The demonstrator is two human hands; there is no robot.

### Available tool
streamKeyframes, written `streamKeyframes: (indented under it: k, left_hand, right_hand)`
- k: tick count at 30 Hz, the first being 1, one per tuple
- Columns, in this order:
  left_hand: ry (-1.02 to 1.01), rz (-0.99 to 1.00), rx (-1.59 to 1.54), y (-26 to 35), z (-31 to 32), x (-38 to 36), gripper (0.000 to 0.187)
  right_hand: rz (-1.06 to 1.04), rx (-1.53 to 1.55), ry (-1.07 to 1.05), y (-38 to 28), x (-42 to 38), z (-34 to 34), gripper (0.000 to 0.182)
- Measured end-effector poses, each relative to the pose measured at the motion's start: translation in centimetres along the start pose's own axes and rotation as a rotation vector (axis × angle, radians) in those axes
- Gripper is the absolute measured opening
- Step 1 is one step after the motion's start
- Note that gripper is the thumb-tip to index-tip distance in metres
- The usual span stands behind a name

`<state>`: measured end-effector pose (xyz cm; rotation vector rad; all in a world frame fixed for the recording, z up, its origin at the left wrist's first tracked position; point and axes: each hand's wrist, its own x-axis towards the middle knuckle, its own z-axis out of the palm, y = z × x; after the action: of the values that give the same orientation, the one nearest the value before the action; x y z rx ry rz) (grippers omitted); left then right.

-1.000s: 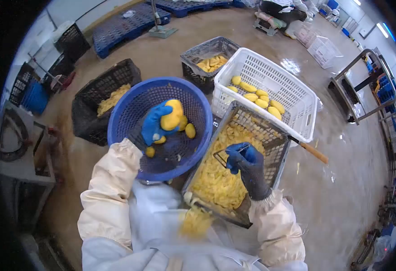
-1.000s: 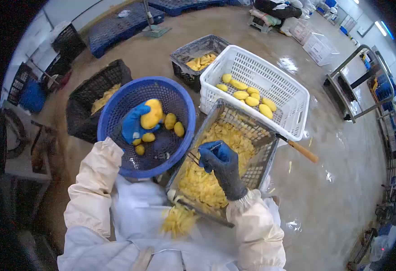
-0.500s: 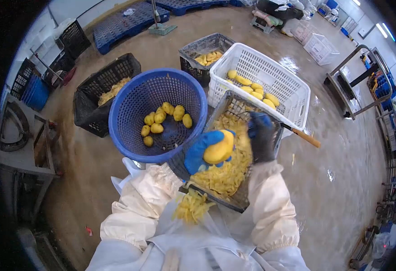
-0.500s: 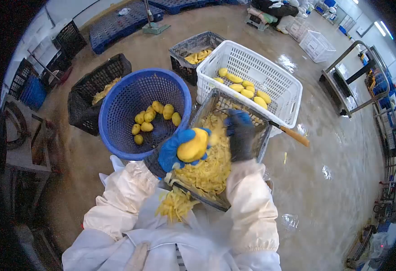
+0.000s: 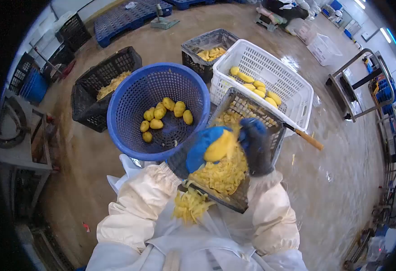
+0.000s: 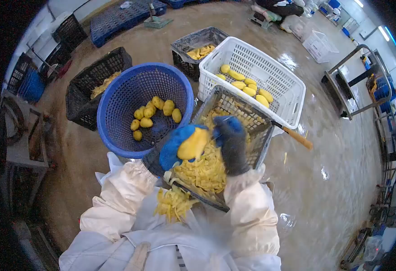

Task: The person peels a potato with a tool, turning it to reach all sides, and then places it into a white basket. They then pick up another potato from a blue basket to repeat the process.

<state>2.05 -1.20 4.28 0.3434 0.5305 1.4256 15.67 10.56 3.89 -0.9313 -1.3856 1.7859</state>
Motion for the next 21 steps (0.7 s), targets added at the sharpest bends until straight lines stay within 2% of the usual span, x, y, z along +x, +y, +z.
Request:
streamKeyframes:
  k: [1,2,3,4,5,6,7,8,9,11,12,13,14,16,17,18,19,21]
  left_hand:
    - [-0.003,-0.029,0.188,-0.3,-1.0,-0.4,0.047]
    - [-0.007,-0.057,0.378,-0.5,-1.8,-0.5,0.056]
    - [-0.012,-0.061,0.381,-0.7,-2.2,0.0,0.056]
    - [0.008,-0.041,0.063,-0.8,-2.4,0.5,0.061]
    - [0.029,-0.015,-0.258,-0.7,-2.7,1.0,0.065]
    - [-0.026,-0.058,-0.397,0.0,-3.0,1.2,0.068]
    - [-0.025,-0.051,-0.396,-0.4,-3.6,1.4,0.068]
    - [0.038,0.061,-0.234,-1.0,-4.5,1.7,0.065]
    - [0.1,0.166,-0.071,-1.0,-4.1,1.8,0.062]
    - [0.083,0.111,-0.16,-1.0,-3.4,1.5,0.056]
    - [0.063,0.065,-0.249,-0.5,-2.3,1.3,0.051]
    - [0.042,0.024,-0.338,-0.3,-1.7,1.4,0.045]
    - [0.157,0.076,-0.219,-0.4,-1.7,1.6,0.045]
    - [0.076,0.008,-0.244,-0.2,-2.5,1.2,0.045]
    - [-0.003,-0.064,-0.267,-0.2,-2.8,1.0,0.046]
    - [0.053,-0.055,-0.261,-0.4,-2.8,1.0,0.048]
    - [0.051,-0.058,-0.257,-0.3,-2.8,1.3,0.048]
    - [0.28,-0.01,-0.418,-0.4,-2.9,2.0,0.05]
  right_hand:
    - [-0.099,0.021,0.105,0.8,1.5,-2.0,0.014]
    - [-0.099,0.023,0.113,0.5,1.5,-2.8,0.014]
    - [-0.089,0.071,0.142,-0.3,1.4,-3.2,0.014]
    - [-0.081,0.114,0.161,-1.6,1.3,-2.8,0.014]
    - [-0.098,0.039,0.095,-2.3,0.2,-1.6,0.013]
    - [-0.114,-0.033,0.028,-2.6,-1.8,0.4,0.012]
    - [-0.098,-0.025,-0.084,-1.1,-3.0,1.5,0.012]
    - [-0.495,-0.386,-0.201,0.9,-3.7,2.3,0.014]
    - [-0.616,-0.504,-0.311,-0.6,-5.0,3.6,0.015]
    - [-0.419,-0.418,-0.219,0.0,-4.3,3.5,0.012]
    - [-0.417,-0.419,-0.218,-0.5,-4.3,3.6,0.012]
    - [-0.239,-0.212,-0.17,-1.3,-4.3,3.7,0.012]
    - [-0.06,-0.006,-0.121,-1.9,-4.1,3.7,0.011]
    - [-0.332,-0.109,0.183,0.9,-0.7,1.0,0.01]
    - [-0.328,-0.006,0.252,0.3,1.5,-2.4,0.011]
    - [-0.323,0.104,0.327,-0.2,3.0,-4.9,0.013]
    - [-0.322,0.023,0.329,-2.0,2.2,-3.9,0.015]
    - [-0.212,0.019,0.099,-2.5,-0.8,0.4,0.012]
